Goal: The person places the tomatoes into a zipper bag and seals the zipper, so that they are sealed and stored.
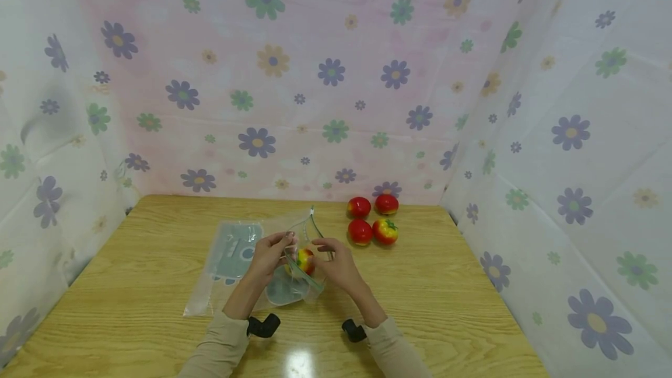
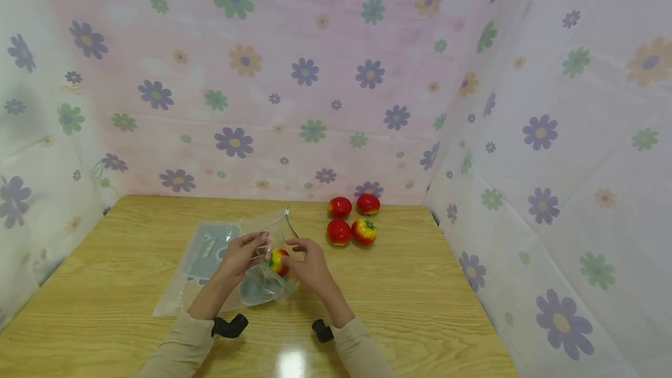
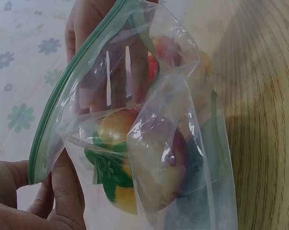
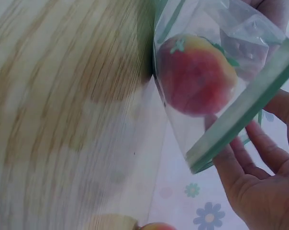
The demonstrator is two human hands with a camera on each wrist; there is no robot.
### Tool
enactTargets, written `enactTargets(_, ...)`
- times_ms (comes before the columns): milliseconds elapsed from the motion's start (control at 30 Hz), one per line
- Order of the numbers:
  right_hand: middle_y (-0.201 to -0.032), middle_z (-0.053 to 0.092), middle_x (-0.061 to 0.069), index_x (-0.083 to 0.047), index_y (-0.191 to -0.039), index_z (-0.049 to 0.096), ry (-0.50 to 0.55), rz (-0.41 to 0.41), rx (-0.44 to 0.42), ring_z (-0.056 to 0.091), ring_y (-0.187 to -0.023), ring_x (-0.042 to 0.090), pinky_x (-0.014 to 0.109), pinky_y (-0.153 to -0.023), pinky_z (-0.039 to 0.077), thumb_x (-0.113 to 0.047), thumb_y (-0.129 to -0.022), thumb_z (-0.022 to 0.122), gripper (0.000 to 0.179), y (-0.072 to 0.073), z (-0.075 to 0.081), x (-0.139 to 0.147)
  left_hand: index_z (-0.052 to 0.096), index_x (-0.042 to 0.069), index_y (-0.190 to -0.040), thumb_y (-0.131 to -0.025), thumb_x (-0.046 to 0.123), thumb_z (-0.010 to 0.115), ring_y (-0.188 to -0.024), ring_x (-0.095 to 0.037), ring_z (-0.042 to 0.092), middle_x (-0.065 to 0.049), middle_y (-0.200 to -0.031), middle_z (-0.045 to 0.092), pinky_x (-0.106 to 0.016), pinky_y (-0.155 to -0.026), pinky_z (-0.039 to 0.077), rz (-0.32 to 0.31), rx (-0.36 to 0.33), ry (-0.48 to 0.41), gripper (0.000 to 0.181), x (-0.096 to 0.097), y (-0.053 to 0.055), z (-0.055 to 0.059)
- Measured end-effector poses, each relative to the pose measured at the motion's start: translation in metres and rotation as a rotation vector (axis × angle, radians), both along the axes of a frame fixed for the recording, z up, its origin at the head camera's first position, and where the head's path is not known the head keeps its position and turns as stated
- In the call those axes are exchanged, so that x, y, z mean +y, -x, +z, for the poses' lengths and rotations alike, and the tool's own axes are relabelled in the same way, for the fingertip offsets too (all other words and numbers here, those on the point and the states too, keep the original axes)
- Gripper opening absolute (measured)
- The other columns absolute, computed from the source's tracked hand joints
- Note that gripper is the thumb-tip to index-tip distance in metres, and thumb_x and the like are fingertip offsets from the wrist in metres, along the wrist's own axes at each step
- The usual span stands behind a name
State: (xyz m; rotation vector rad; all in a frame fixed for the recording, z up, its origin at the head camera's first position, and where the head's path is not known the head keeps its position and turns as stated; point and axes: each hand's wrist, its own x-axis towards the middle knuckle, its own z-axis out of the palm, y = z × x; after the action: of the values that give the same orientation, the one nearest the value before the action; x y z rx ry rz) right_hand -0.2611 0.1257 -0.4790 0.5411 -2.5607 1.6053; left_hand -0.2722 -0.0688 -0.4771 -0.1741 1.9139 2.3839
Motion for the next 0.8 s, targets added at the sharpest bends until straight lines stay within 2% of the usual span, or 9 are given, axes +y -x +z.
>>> enactTargets(133, -0.124, 0.067, 0.02, 0.001, -0.12, 0.069, 0.089, -0.044, 0.04, 0.064, -0.111, 0.036, 0.039, -0.086, 0.059, -0.008, -0.095, 0.072, 0.027, 0.005, -0.005, 0.005, 0.064, -0.008, -0.121, -0.103, 0.02, 0.063, -0.071, -0.008, 0.066, 0.002, -0.085, 0.069, -0.021, -0.062, 0.056, 0.0, 0.002, -0.011, 0.033, 0.0, 0.0, 0.0)
enactTargets(200, -0.123, 0.067, 0.022, 0.002, -0.119, 0.069, 0.143, -0.062, 0.046, 0.065, -0.109, 0.035, 0.03, -0.081, 0.059, -0.005, -0.096, 0.07, 0.025, 0.008, -0.007, 0.008, 0.065, -0.008, -0.12, -0.103, 0.019, 0.063, -0.071, -0.008, 0.066, 0.002, -0.085, 0.069, -0.022, -0.062, 0.056, -0.001, 0.006, -0.014, 0.032, -0.001, 0.0, -0.001)
enactTargets(300, -0.121, 0.066, 0.027, 0.007, -0.118, 0.068, 0.23, -0.094, 0.04, 0.064, -0.108, 0.039, 0.023, -0.08, 0.057, -0.001, -0.096, 0.068, 0.023, 0.012, -0.007, 0.012, 0.065, -0.007, -0.12, -0.103, 0.019, 0.062, -0.071, -0.008, 0.067, 0.002, -0.085, 0.069, -0.022, -0.063, 0.057, -0.006, 0.01, -0.013, 0.031, -0.001, 0.0, -0.001)
enactTargets(433, -0.118, 0.067, 0.026, 0.009, -0.116, 0.068, 0.282, -0.154, 0.01, 0.065, -0.107, 0.04, 0.022, -0.082, 0.056, 0.003, -0.095, 0.067, 0.022, 0.006, 0.007, 0.019, 0.065, -0.007, -0.121, -0.104, 0.019, 0.061, -0.073, -0.009, 0.067, 0.002, -0.086, 0.069, -0.023, -0.064, 0.057, -0.013, 0.012, -0.013, 0.03, -0.001, 0.001, -0.002)
enactTargets(533, -0.118, 0.068, 0.022, 0.008, -0.116, 0.069, 0.253, -0.184, -0.023, 0.066, -0.108, 0.037, 0.024, -0.085, 0.056, 0.002, -0.096, 0.066, 0.021, 0.002, 0.016, 0.025, 0.064, -0.007, -0.121, -0.105, 0.019, 0.06, -0.073, -0.008, 0.067, 0.002, -0.087, 0.069, -0.022, -0.064, 0.057, -0.017, 0.019, -0.007, 0.032, -0.002, 0.001, -0.002)
enactTargets(633, -0.118, 0.068, 0.021, 0.007, -0.117, 0.068, 0.219, -0.197, -0.038, 0.066, -0.107, 0.034, 0.031, -0.088, 0.058, 0.001, -0.096, 0.066, 0.022, 0.004, 0.015, 0.032, 0.065, -0.007, -0.121, -0.105, 0.019, 0.06, -0.074, -0.008, 0.066, 0.003, -0.087, 0.069, -0.022, -0.064, 0.057, -0.019, 0.02, -0.001, 0.031, -0.002, 0.0, -0.002)
enactTargets(700, -0.12, 0.068, 0.022, 0.007, -0.118, 0.068, 0.213, -0.212, -0.049, 0.065, -0.107, 0.032, 0.034, -0.089, 0.058, 0.0, -0.097, 0.066, 0.023, 0.01, 0.007, 0.038, 0.065, -0.007, -0.121, -0.105, 0.018, 0.06, -0.073, -0.008, 0.067, 0.002, -0.087, 0.069, -0.022, -0.064, 0.057, -0.016, 0.016, -0.001, 0.03, -0.002, 0.0, -0.002)
enactTargets(800, -0.12, 0.068, 0.023, 0.006, -0.119, 0.068, 0.201, -0.249, -0.036, 0.064, -0.107, 0.028, 0.029, -0.09, 0.056, -0.003, -0.097, 0.068, 0.024, 0.022, -0.008, 0.048, 0.065, -0.007, -0.12, -0.104, 0.016, 0.06, -0.073, -0.008, 0.067, 0.002, -0.086, 0.069, -0.022, -0.064, 0.057, -0.01, 0.01, -0.002, 0.028, -0.002, -0.001, -0.002)
